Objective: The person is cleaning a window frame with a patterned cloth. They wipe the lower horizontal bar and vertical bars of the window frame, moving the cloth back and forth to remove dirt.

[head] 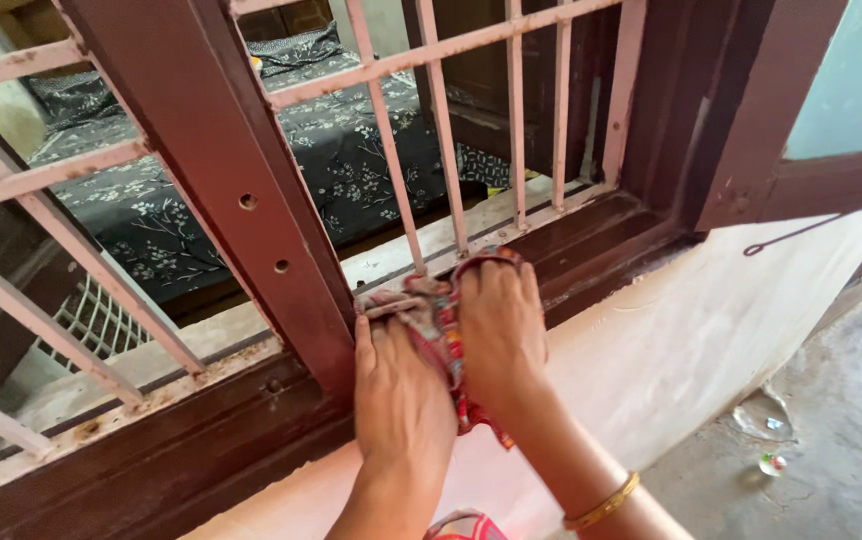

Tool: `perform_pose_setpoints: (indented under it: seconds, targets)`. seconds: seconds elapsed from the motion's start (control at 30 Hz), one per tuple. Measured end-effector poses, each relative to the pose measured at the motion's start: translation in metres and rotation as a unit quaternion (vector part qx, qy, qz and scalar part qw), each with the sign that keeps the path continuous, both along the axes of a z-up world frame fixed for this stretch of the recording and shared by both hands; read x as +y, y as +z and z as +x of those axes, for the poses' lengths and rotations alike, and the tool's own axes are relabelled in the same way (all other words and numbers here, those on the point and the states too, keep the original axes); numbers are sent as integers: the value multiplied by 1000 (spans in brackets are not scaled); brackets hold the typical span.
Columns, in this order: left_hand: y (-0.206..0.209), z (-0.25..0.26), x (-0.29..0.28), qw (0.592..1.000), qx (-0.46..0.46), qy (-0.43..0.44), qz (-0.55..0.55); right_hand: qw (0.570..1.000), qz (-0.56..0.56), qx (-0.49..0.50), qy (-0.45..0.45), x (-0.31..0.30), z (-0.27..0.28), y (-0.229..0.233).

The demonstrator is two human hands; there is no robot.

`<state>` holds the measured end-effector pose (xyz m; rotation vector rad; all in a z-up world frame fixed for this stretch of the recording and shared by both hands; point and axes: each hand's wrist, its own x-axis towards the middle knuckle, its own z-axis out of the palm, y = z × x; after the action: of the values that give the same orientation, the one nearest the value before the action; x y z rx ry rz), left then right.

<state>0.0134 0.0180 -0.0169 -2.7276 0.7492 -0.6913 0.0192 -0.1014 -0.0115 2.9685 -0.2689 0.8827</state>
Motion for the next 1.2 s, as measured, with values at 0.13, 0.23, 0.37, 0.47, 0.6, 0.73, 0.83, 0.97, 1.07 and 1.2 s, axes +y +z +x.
perform_pose_setpoints:
  seconds: [0.13, 0.23, 0.37, 0.47, 0.6, 0.73, 0.83, 0.97, 1.07, 1.2]
  targets:
    - [-10, -4, 19, 994, -95, -43, 33, 986, 72, -126, 87, 13, -13, -9]
    - [-16, -7, 19, 987, -121, -91, -44, 963, 102, -229, 101, 3, -22, -18]
    - [-22, -11, 7, 962, -79, -172, -198, 968, 122, -219, 10, -26, -19, -32]
    - [-30, -7, -15, 954, -59, -209, -206, 972, 94, -217, -13, -64, -8, -45]
    - [-30, 13, -62, 952, -36, -233, -194, 978, 55, -198, -26, -132, 9, -53]
    - [-14, 14, -111, 963, 9, -226, -149, 986, 73, -141, -52, -186, 16, -44]
    - [-6, 12, -128, 969, -23, -209, -131, 980, 109, -165, -16, -200, 15, -47]
    - [-11, 19, -117, 949, -15, -253, -186, 972, 95, -200, -74, -180, 19, -69]
    - [-19, 26, -93, 952, -55, -245, -173, 968, 106, -164, -160, -145, 25, -82]
    - [-30, 25, -44, 953, -52, -231, -187, 965, 173, -58, -186, -74, 17, -83]
